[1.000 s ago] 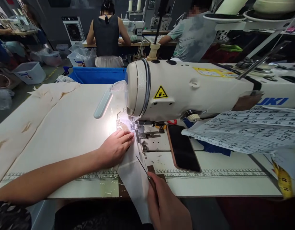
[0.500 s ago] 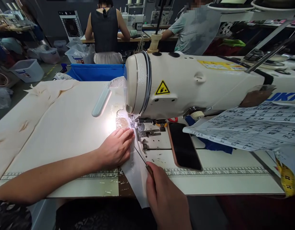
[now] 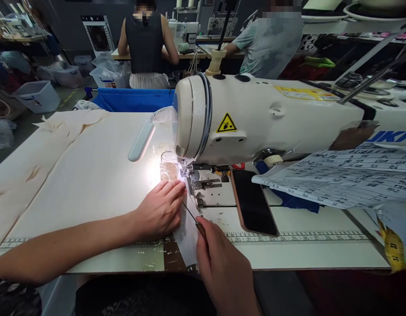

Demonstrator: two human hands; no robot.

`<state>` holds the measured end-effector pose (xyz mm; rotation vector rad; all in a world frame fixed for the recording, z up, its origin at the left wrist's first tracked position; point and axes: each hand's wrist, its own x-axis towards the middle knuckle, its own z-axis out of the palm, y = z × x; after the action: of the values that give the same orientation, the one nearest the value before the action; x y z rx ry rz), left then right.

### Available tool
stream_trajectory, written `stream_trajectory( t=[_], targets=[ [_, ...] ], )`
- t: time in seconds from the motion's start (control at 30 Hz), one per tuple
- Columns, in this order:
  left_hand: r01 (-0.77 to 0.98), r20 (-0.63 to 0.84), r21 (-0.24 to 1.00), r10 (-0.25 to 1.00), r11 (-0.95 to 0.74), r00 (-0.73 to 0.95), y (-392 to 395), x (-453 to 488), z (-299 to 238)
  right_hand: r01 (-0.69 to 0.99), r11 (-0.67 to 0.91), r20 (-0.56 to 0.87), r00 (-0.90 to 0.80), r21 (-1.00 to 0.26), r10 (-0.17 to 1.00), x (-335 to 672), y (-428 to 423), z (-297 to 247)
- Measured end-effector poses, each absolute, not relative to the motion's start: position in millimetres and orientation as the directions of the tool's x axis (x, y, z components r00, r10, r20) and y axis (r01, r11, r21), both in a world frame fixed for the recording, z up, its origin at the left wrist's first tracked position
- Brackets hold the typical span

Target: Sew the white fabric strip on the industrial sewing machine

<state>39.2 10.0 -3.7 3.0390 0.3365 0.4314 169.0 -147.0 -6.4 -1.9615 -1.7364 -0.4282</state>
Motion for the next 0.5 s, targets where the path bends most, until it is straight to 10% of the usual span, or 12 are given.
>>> stream_trajectory(
  t=[0.5],
  targets=[
    [0.206, 0.291, 0.057, 0.214, -0.977, 0.933, 15.5, 42.0, -1.3, 0.983, -0.057, 0.541, 0.145, -0.177, 0.829, 166.2, -129.2, -5.5]
  ],
)
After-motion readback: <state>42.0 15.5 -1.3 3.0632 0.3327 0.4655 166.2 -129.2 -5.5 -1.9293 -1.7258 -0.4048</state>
